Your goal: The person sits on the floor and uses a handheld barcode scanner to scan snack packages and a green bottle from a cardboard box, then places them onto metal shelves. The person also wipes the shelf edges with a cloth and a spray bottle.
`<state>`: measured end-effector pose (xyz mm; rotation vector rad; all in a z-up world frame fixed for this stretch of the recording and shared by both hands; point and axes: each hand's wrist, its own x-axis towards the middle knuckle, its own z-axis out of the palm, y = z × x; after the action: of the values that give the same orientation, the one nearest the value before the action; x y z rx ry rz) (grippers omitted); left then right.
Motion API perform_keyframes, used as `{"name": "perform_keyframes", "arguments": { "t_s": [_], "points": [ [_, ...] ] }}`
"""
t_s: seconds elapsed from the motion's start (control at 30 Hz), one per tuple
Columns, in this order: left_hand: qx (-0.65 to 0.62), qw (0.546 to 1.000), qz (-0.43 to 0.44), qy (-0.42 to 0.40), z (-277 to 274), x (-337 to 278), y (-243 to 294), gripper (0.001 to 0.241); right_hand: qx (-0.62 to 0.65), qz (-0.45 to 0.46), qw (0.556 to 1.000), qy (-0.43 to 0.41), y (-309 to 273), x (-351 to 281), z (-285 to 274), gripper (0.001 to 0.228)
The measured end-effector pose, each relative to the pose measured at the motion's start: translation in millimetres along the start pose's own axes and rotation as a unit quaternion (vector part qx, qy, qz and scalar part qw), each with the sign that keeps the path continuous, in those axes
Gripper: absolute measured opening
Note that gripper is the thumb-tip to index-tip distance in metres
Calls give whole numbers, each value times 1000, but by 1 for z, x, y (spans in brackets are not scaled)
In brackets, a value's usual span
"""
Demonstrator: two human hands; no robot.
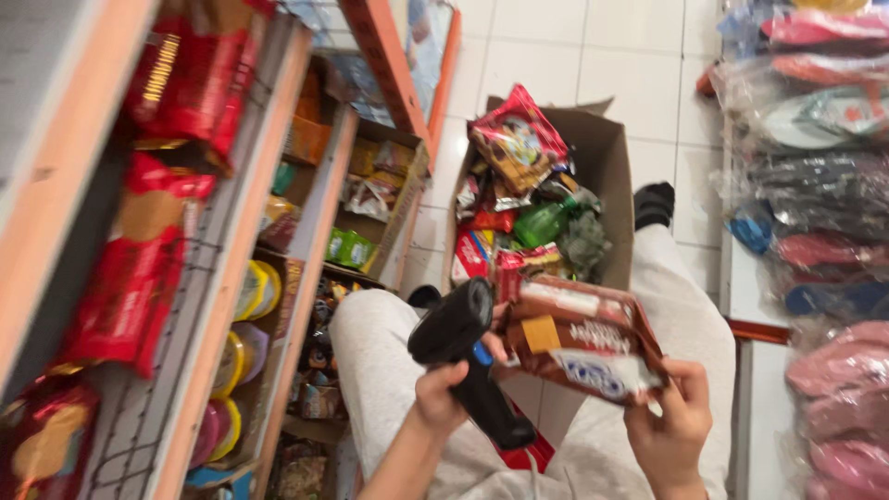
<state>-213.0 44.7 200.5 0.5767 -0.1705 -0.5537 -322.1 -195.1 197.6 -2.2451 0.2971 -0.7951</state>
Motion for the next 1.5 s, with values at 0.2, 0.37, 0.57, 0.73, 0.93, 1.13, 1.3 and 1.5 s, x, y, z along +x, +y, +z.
{"name": "perform_keyframes", "arguments": {
  "t_s": [0.2, 0.37, 0.57, 0.73, 0.93, 1.13, 1.3, 1.5],
  "points": [
    [33, 992, 114, -51, 46, -42, 28, 43, 216, -1, 976, 14, -15, -25, 2, 15],
    [67, 980, 183, -45, 55, -82, 30, 44, 681, 379, 621, -90, -10, -44, 12, 35],
    [181, 951, 247, -36, 50, -125, 30, 45, 676, 354, 604, -232, -17, -41, 4, 72],
    [319, 900, 290, -68, 52, -152, 31, 43, 561, 301, 710, -302, -39, -52, 3, 80],
    [318, 908, 132, 240, 67, -171, 22, 45, 530, 292, 744, -283, -35, -56, 8, 65],
    [498, 809, 213, 227, 101, -175, 17, 45, 492, 247, 818, -164, -47, -32, 1, 44],
    [576, 776, 212, 141, 134, -170, 5, 34, 489, 199, 841, -117, -64, -8, -6, 37],
    [577, 787, 209, 67, 152, -154, 8, 29, 487, 173, 850, -100, -69, 9, -9, 41]
  ]
}}
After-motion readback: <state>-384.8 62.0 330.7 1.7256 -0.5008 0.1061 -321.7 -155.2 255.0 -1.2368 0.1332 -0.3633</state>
